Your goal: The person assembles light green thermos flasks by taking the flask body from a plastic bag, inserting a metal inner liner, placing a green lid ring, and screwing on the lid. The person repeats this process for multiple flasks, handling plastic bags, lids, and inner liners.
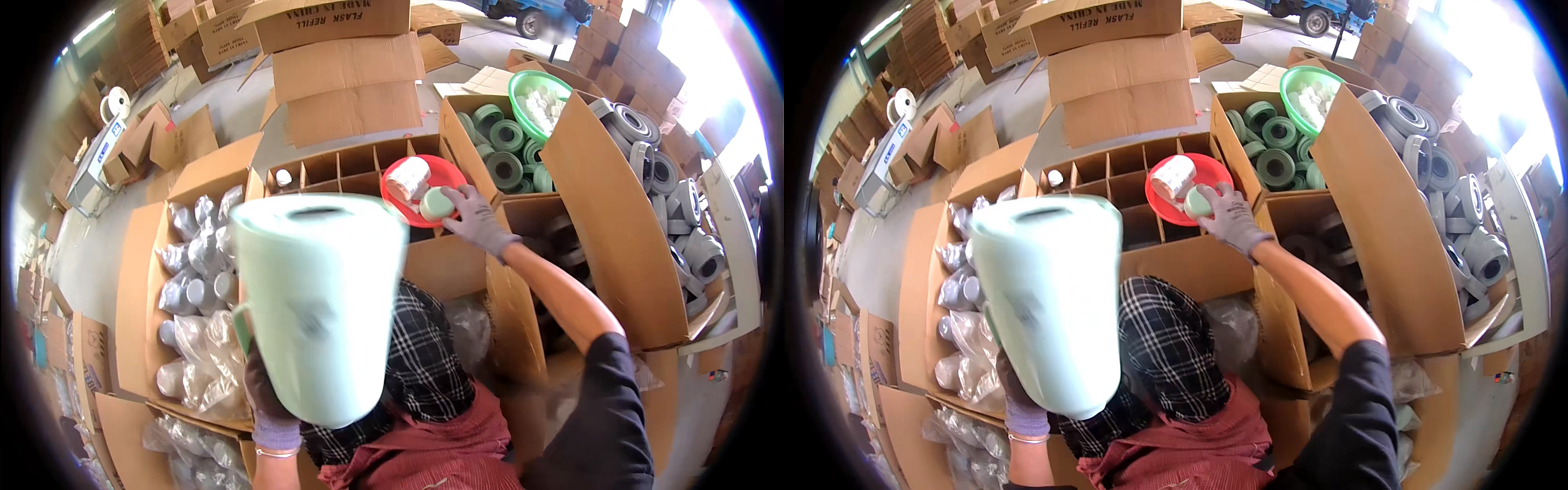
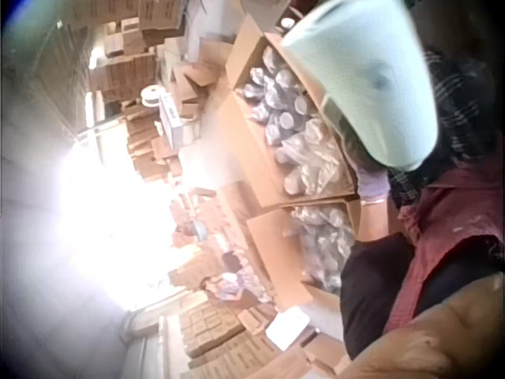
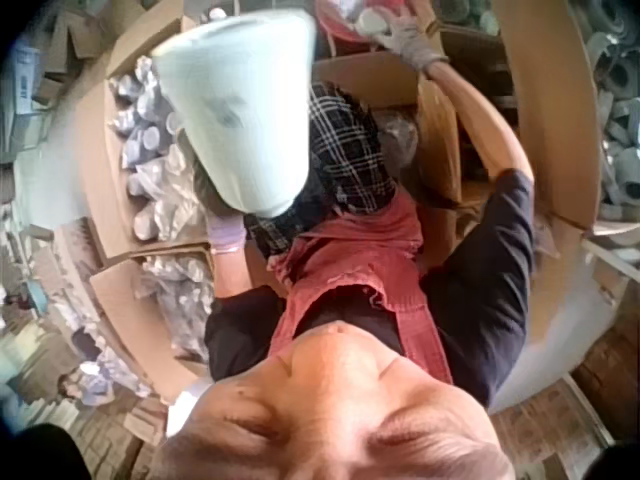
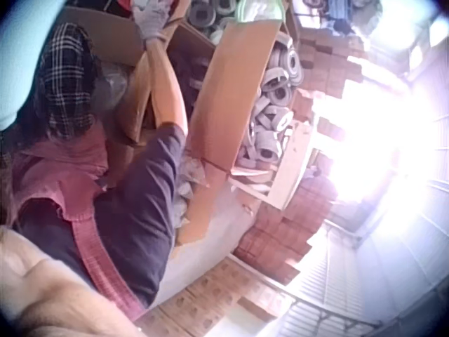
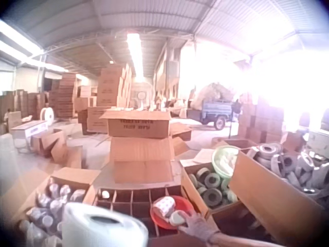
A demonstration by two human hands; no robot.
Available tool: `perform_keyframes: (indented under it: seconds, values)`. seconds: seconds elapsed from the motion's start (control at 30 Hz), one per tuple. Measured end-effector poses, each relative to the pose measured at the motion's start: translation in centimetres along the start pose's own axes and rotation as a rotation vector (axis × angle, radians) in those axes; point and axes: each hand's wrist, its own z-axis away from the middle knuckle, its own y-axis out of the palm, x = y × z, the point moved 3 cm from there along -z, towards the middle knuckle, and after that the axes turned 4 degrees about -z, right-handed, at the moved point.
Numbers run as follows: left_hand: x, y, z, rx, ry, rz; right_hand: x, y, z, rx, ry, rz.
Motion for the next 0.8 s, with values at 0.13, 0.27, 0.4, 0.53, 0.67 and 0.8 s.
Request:
perform_keyframes:
  seconds: [0.13,0.27,0.4,0.53,0.67,0.8]
  values:
    - [-1.8,4.0,-3.6,-0.132,-0.287,0.927,-2.8,10.0,-4.1,0.125,0.288,0.203]
    - [-0.4,5.8,-9.2,0.032,0.258,-0.347,-4.2,10.8,-4.7,0.163,0.198,0.122]
    - [3.8,7.1,-12.3,-0.087,-0.305,1.048,6.1,-0.8,-0.5,-0.284,-0.224,-0.312]
    - [4.4,9.0,-11.9,0.035,0.025,0.503,14.1,-4.5,3.5,-0.268,-0.731,-0.359]
    - [1.9,12.2,-9.9,0.022,0.050,0.430,18.5,-2.2,3.9,-0.399,-0.482,-0.408]
    - [1.3,11.7,-8.6,-0.074,0.090,0.521,20.5,0.8,4.7,0.336,0.711,-2.122]
